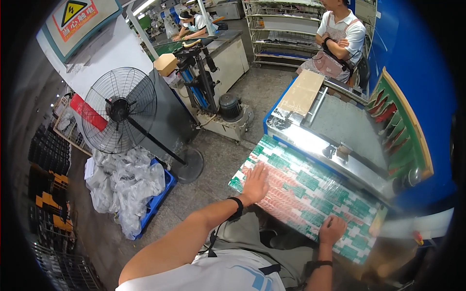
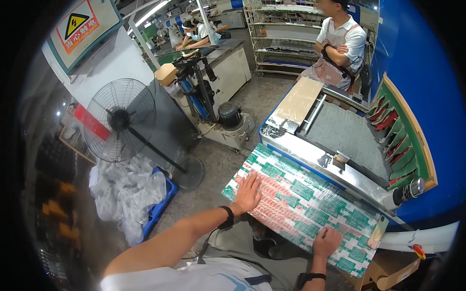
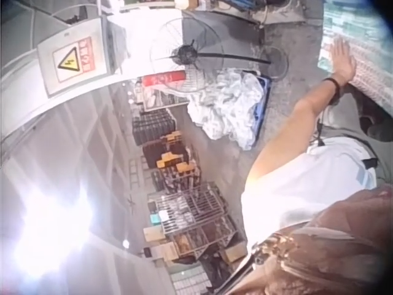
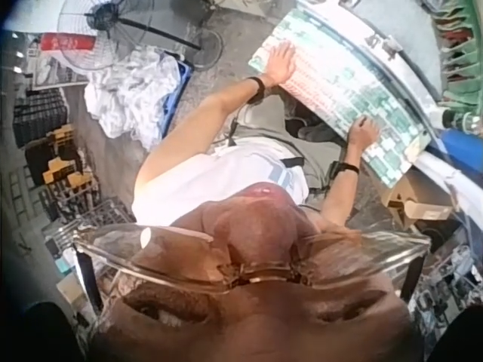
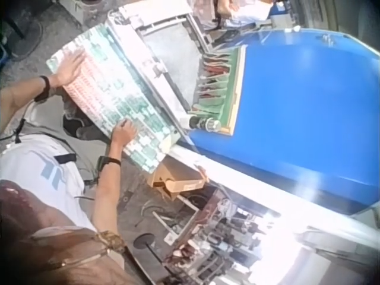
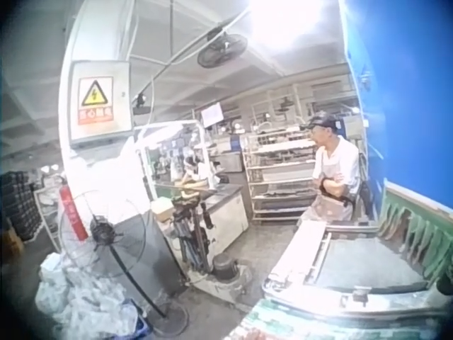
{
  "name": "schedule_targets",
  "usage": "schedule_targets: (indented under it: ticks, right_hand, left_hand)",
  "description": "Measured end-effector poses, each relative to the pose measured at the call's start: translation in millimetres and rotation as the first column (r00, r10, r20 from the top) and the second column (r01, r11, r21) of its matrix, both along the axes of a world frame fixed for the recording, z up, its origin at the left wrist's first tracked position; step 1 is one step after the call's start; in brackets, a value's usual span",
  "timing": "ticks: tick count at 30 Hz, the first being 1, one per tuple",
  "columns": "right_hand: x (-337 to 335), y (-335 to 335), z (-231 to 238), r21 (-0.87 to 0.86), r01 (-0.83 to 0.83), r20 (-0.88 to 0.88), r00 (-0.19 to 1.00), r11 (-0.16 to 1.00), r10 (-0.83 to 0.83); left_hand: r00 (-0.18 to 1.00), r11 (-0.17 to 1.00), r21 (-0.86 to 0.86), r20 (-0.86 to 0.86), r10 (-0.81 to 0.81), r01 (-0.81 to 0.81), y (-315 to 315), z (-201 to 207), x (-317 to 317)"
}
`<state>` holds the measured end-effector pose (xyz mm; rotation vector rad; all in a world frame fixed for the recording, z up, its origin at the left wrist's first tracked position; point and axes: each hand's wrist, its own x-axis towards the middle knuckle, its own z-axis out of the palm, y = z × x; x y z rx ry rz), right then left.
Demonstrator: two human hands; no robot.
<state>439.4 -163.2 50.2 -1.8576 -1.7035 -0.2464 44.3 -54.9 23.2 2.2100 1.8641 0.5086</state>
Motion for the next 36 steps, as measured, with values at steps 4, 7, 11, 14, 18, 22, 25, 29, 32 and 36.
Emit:
schedule_targets:
  ticks: [4, 7, 11, 14, 18, 22, 25, 29, 32, 36]
  right_hand:
    - [-1.1, 1.3, -0.5, 0.03, 0.002, 0.025, 1.0, 1.0, -0.003]
    - [-2.4, 1.9, -4.6, 0.036, 0.016, 0.031, 0.999, 0.999, -0.018]
    - [0.1, 0.7, -1.3, -0.005, 0.018, 0.001, 1.0, 1.0, -0.018]
    - [1.5, 1.2, -0.5, 0.025, 0.015, 0.011, 1.0, 1.0, -0.015]
    - [5.8, -1.3, -3.3, 0.031, 0.013, 0.016, 1.0, 0.999, -0.014]
    - [7.3, -3.5, -1.4, 0.04, 0.018, 0.034, 0.999, 0.999, -0.02]
    - [9.6, -4.2, -14.0, 0.017, 0.068, 0.048, 0.996, 0.998, -0.069]
    - [0.8, 7.3, -10.3, 0.02, 0.029, 0.032, 0.999, 0.999, -0.03]
    - [1.6, 8.1, -5.9, 0.044, 0.021, -0.009, 1.0, 0.999, -0.021]
    - [6.3, 1.2, -4.0, 0.039, 0.029, -0.005, 1.0, 0.999, -0.028]
  left_hand:
    - [1.0, 1.0, 0.01, 0.012, -0.008, 0.008, 0.5, 0.1, -1.5]
    - [1.0, 0.998, 0.056, 0.011, -0.002, 0.002, 1.5, -3.1, -3.0]
    - [1.0, 0.999, 0.043, 0.007, 0.005, -0.005, 1.7, -2.2, 0.9]
    - [1.0, 1.0, 0.025, 0.023, 0.001, -0.002, 0.4, -0.6, 1.8]
    - [0.999, 1.0, -0.005, 0.035, -0.001, 0.001, -1.0, 0.9, 3.1]
    - [0.999, 0.997, 0.077, 0.025, -0.026, 0.024, 0.8, -7.5, 3.2]
    - [0.998, 0.992, 0.114, -0.04, -0.051, 0.055, 4.9, -11.9, -0.7]
    - [0.999, 0.983, 0.178, -0.026, -0.046, 0.05, 4.1, -12.2, -15.6]
    - [0.999, 0.994, 0.104, 0.001, -0.038, 0.038, 7.2, -8.7, -8.9]
    - [0.999, 0.995, 0.089, -0.01, -0.048, 0.048, 6.8, -9.5, -2.9]
